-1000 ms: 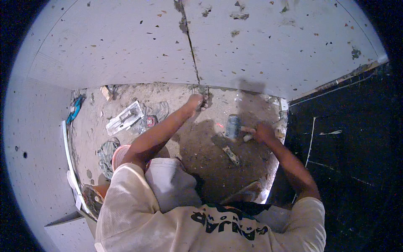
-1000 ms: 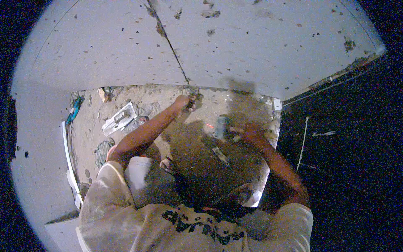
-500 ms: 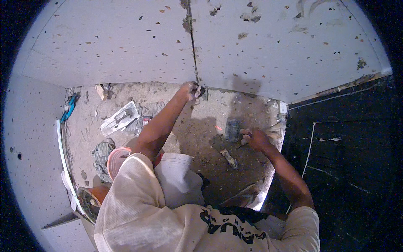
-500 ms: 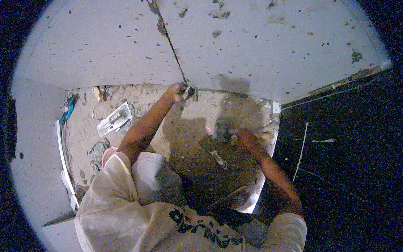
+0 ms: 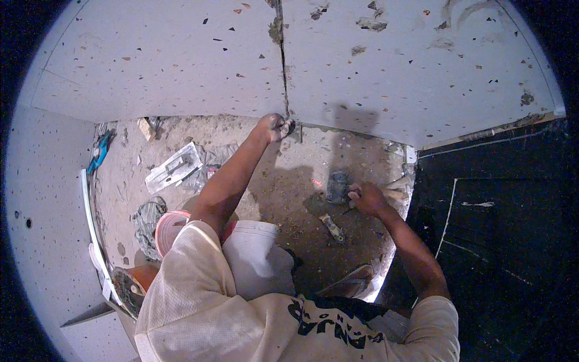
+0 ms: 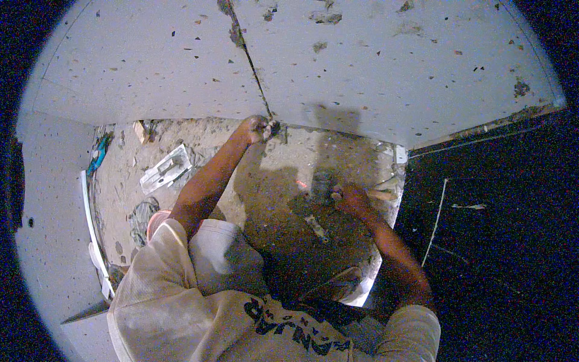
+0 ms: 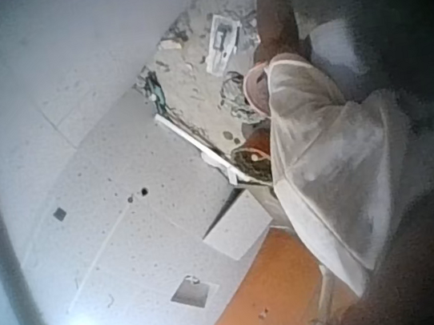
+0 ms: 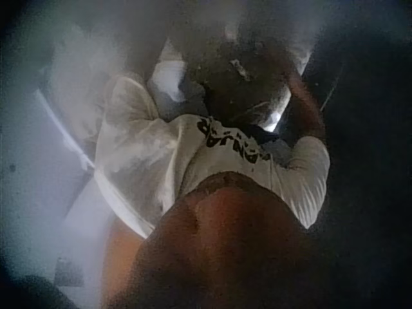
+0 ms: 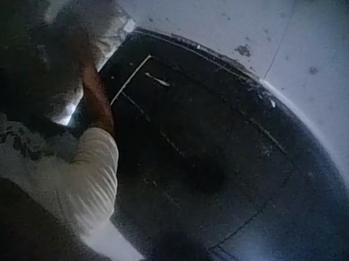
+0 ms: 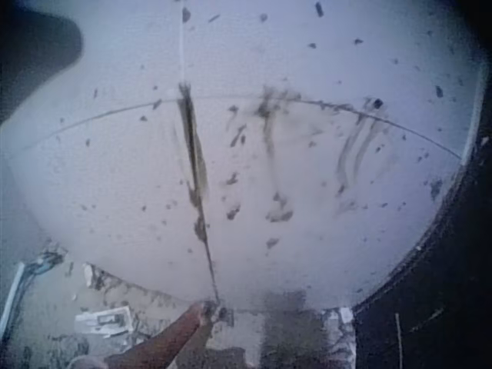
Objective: The person installs white terrazzo tiles on a wall, using a hammer to tap them into place and a small tool to adjust the edges. They also use a sponge to wipe the tile surface and remove excess material.
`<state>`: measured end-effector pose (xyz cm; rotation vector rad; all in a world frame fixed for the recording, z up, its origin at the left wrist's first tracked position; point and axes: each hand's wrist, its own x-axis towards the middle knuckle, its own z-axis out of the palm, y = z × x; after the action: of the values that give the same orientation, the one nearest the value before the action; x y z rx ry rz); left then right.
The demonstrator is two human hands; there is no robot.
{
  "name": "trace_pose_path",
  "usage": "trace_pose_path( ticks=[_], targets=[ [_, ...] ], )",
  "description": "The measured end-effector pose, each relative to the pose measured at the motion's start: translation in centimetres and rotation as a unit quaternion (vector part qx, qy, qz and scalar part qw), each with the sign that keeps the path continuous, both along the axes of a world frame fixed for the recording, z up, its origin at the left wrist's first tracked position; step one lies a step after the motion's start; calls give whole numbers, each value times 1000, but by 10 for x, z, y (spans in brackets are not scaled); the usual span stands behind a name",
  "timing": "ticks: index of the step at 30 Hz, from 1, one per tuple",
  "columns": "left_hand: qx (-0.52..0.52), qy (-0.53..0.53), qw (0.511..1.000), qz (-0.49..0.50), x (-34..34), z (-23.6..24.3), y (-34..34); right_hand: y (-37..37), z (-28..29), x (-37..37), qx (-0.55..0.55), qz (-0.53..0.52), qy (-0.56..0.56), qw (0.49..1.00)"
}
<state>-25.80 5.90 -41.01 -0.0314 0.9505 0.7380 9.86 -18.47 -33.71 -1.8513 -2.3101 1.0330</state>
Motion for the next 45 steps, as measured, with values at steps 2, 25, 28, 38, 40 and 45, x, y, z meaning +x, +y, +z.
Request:
trace_pose_path(
  ticks=[2, 25, 28, 38, 40, 45],
  targets=[
    [6, -3, 1000, -5, -1, 2, -1, 3, 1, -2, -25, -15, -6, 1000],
    [85, -50, 992, -76, -16, 84, -1, -4, 14, -23, -22, 12, -8, 1000],
    [94, -49, 990, -89, -16, 105, -6, -4, 18, -24, -10, 18, 11, 1000],
    [279, -11, 948, -150, -35, 199, -20, -10, 29, -38, -62, 46, 38, 996],
    [331, 4, 938, -107, -37, 235, -33, -22, 13, -41, -30, 92, -17, 995],
    [432, 181, 878, -99, -58, 288, -70, -62, -23, -50, -132, 174, -138, 966]
  ],
)
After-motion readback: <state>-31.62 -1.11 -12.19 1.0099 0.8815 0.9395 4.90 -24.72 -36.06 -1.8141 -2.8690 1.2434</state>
